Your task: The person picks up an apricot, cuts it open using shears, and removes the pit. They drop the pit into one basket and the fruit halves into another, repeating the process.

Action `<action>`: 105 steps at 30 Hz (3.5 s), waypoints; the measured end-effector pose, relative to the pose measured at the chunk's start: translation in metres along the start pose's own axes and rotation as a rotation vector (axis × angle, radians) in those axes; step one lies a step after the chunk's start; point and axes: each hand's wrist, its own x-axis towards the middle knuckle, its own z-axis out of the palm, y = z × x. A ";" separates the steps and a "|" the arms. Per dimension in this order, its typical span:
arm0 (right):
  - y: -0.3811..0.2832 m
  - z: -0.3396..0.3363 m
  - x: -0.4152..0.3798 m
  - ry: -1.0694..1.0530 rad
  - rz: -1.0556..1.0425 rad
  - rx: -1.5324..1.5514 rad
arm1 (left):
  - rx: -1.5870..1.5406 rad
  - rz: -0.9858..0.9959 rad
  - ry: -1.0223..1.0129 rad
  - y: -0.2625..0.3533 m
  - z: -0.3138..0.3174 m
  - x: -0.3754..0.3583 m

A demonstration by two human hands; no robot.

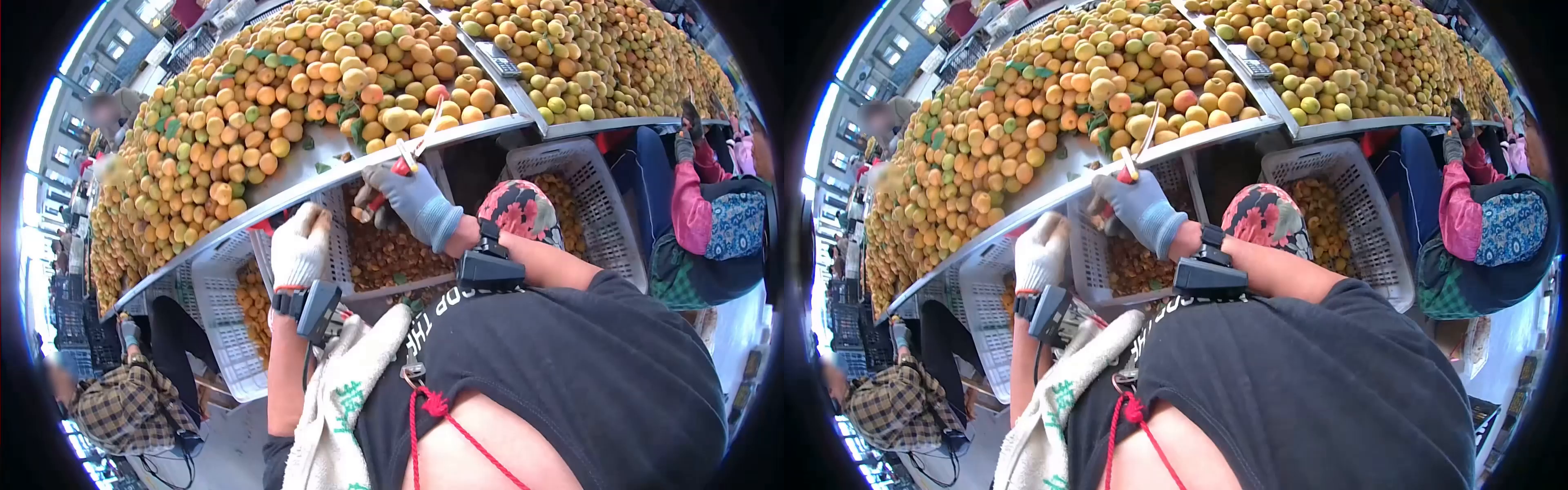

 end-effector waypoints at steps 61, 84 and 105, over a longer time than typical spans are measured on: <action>-0.033 0.000 -0.034 -0.391 -0.371 -0.509 | -1.153 -0.162 -0.159 0.062 -0.010 0.001; -0.022 0.012 -0.043 -1.092 0.734 0.746 | -1.281 -0.113 -0.288 0.050 -0.017 -0.017; -0.010 0.013 -0.046 -0.328 -0.432 -0.724 | -1.353 0.021 0.148 0.066 -0.003 -0.005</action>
